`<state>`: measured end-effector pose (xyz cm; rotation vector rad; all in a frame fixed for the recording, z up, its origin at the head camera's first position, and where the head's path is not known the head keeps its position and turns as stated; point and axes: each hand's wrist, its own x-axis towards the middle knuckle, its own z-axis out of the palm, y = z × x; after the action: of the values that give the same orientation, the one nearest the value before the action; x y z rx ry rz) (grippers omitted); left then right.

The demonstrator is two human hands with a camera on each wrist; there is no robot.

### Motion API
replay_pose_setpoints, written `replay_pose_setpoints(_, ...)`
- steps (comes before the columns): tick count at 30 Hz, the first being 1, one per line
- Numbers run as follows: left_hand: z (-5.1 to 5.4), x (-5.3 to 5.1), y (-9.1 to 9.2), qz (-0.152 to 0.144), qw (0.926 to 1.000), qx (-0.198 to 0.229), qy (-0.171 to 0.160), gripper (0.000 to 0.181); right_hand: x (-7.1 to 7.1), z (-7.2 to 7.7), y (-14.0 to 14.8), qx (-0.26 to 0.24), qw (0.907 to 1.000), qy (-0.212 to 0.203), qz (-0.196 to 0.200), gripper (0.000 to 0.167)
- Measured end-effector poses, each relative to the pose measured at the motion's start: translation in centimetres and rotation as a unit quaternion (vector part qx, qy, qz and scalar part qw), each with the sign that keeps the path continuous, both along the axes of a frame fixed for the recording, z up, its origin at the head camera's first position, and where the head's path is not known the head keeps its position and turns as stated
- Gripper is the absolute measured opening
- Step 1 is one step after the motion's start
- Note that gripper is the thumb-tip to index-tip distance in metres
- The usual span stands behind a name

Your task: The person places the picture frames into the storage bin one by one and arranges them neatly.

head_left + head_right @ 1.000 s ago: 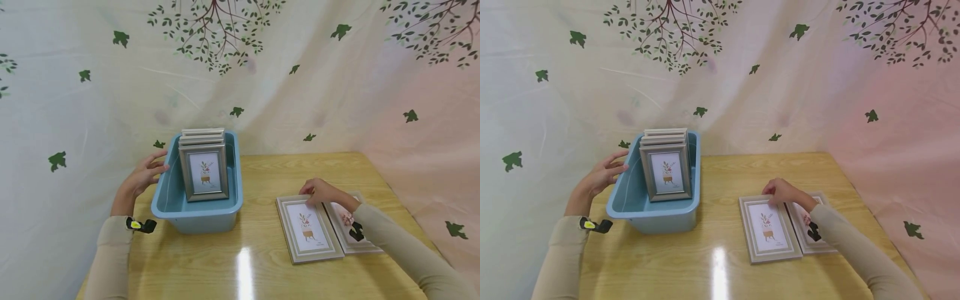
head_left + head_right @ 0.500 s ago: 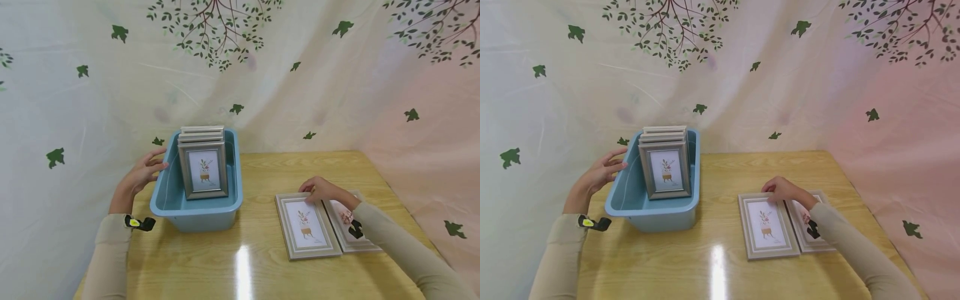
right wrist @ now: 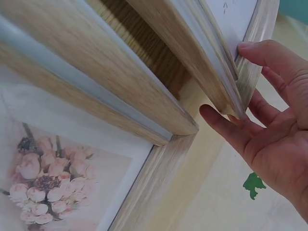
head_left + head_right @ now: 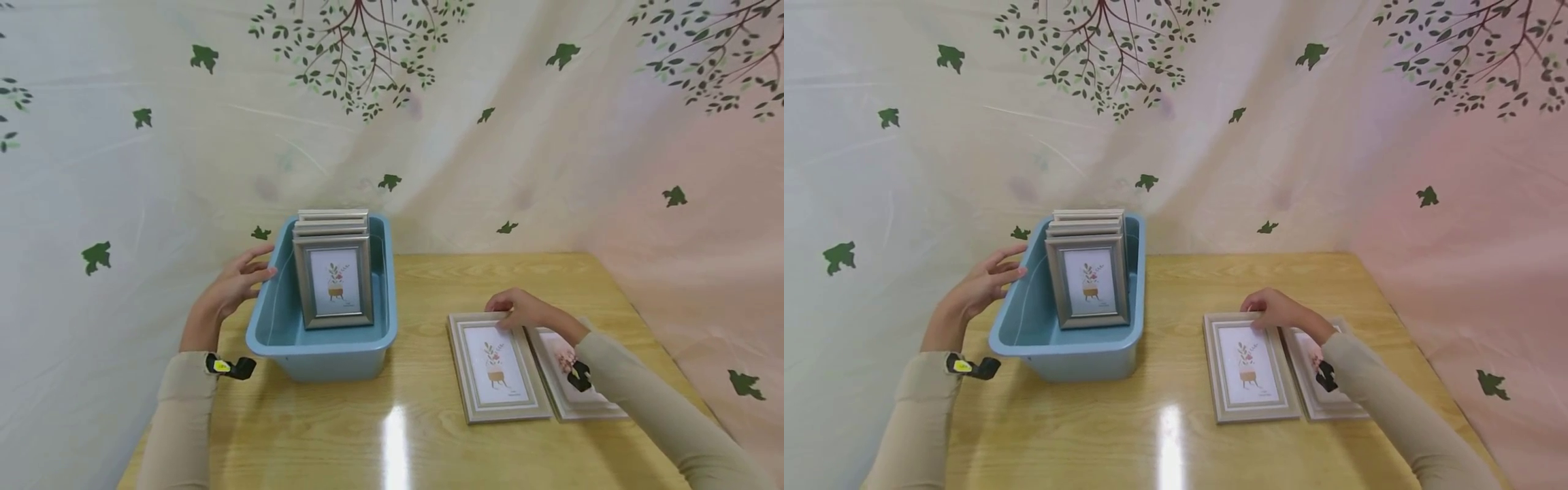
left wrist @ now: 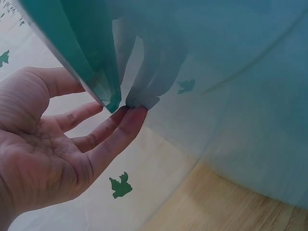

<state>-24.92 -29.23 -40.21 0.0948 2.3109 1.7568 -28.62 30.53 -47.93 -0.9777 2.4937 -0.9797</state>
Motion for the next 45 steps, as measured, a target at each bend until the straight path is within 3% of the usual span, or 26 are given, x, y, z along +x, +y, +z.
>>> replay_pose_setpoints(14,-0.4,-0.8,-0.2,-0.008,1.0000,-0.005,-0.003,0.073,-0.5,0.7,0.8,0.054,0.9982,-0.019,-0.019,0.025)
replay_pose_setpoints(26,-0.2,-0.8,-0.9,-0.016,0.9998,-0.009,-0.002,0.073,-0.4,1.1,-0.2,0.044,0.9977,-0.033,-0.040,0.027)
replay_pose_setpoints(39,-0.2,-1.2,-0.6,-0.012,0.9999,-0.005,-0.005,0.072,-1.7,2.6,-0.4,0.043,0.9914,-0.108,-0.060,0.035)
replay_pose_setpoints(45,-0.2,-1.1,-0.5,-0.009,0.9999,-0.010,-0.003,0.072,-2.1,4.3,-0.8,0.055,0.9881,-0.138,-0.038,0.037)
